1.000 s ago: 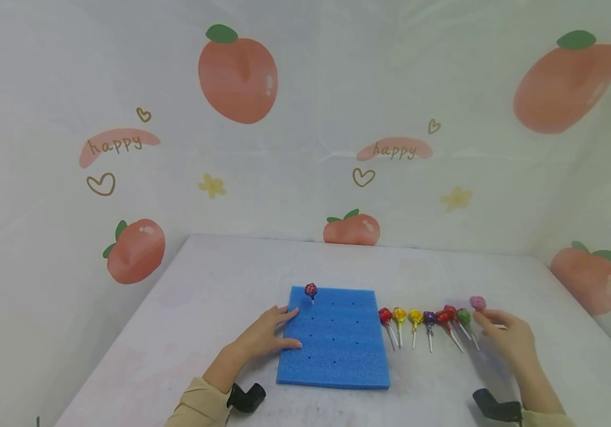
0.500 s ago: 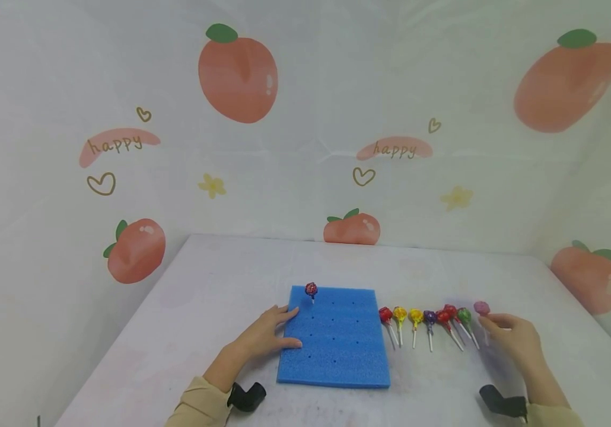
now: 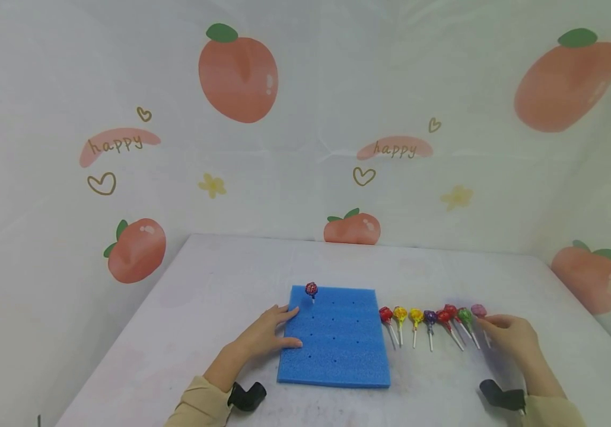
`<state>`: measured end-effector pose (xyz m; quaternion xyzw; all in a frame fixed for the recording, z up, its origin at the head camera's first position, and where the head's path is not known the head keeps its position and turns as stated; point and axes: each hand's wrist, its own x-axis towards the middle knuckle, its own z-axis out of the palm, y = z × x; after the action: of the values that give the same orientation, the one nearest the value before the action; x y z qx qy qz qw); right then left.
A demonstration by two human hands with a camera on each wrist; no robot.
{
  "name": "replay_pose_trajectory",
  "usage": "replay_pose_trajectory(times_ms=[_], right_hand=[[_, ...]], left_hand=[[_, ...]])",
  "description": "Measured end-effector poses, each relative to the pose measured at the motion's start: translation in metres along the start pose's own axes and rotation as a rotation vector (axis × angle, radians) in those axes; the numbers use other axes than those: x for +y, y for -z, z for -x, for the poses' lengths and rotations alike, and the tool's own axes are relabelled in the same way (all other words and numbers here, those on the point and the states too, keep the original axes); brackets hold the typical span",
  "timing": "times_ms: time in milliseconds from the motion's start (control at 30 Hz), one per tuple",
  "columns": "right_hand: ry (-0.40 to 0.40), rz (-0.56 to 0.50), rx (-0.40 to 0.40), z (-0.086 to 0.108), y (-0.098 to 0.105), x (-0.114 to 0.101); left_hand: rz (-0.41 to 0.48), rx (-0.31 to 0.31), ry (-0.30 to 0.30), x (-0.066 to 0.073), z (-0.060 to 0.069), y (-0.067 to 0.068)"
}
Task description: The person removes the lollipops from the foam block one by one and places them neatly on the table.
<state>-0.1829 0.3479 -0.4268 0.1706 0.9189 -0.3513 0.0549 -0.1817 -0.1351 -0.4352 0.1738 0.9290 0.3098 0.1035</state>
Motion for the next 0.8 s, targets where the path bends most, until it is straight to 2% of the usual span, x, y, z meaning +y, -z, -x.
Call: replay_pose_trajectory(times_ms=[300, 800], right_hand=[[0.031, 0.033, -0.003, 0.0005, 0.0004, -0.0014], [-0.023, 0.036, -0.029, -0.0058, -0.0029, 0.0026]], left_hand=[[-0.001, -0.01, 0.0, 0.0006, 0.0002, 0.0005], [0.0, -0.004, -0.015, 0.0007, 0.0002, 0.0007]])
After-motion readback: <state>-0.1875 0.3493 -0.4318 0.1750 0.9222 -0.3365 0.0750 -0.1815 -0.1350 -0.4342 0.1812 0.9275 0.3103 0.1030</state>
